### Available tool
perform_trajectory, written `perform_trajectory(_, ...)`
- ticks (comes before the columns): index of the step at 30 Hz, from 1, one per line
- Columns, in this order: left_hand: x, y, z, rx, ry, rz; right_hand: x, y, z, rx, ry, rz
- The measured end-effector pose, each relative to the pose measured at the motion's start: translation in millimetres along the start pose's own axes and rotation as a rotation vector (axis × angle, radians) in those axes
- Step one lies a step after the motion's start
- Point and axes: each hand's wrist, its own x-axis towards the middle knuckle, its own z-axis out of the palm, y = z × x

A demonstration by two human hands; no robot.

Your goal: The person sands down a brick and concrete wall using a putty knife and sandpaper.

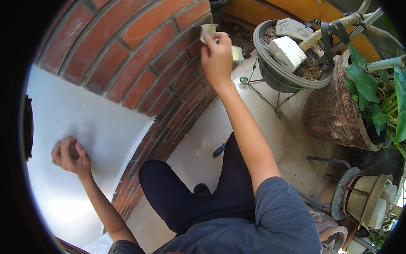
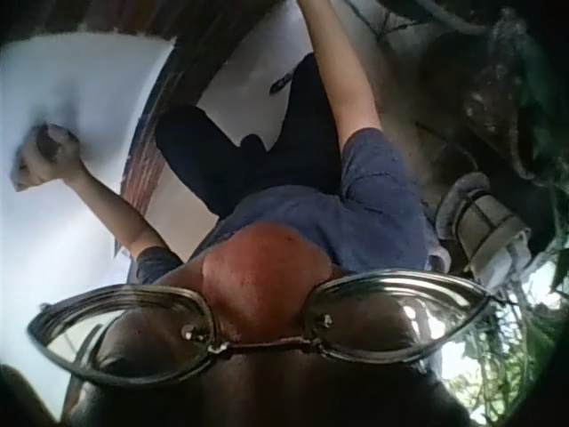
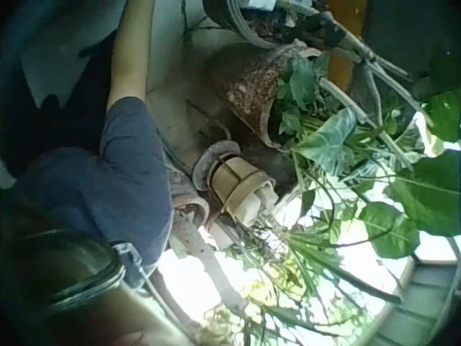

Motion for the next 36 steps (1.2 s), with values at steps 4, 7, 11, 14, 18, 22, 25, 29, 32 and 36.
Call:
perform_trajectory(4,1,1,2,-0.001,0.006,0.006,14,-2,3,-0.14,-0.122,-0.121)
perform_trajectory(7,2,1,1,0.0,0.002,0.006,21,2,2,-0.212,-0.169,-0.155)
perform_trajectory(11,1,0,2,0.016,-0.006,0.008,28,11,4,-0.22,-0.176,-0.237)
perform_trajectory(14,0,0,-1,0.038,-0.015,-0.002,33,13,0,-0.188,-0.22,-0.335)
perform_trajectory(18,2,3,-1,0.071,-0.01,-0.017,48,23,-7,-0.236,-0.259,-0.378)
perform_trajectory(22,6,8,0,0.06,-0.011,-0.021,47,23,-9,-0.232,-0.283,-0.368)
perform_trajectory(25,2,9,1,0.059,-0.017,-0.027,50,22,-13,-0.212,-0.315,-0.393)
perform_trajectory(29,5,9,-5,0.058,-0.028,-0.03,58,24,-11,-0.222,-0.304,-0.379)
perform_trajectory(32,4,12,-3,0.046,-0.03,-0.036,48,26,-8,-0.163,-0.307,-0.322)
perform_trajectory(36,-1,12,-1,0.045,-0.046,-0.047,47,30,-11,-0.142,-0.306,-0.348)
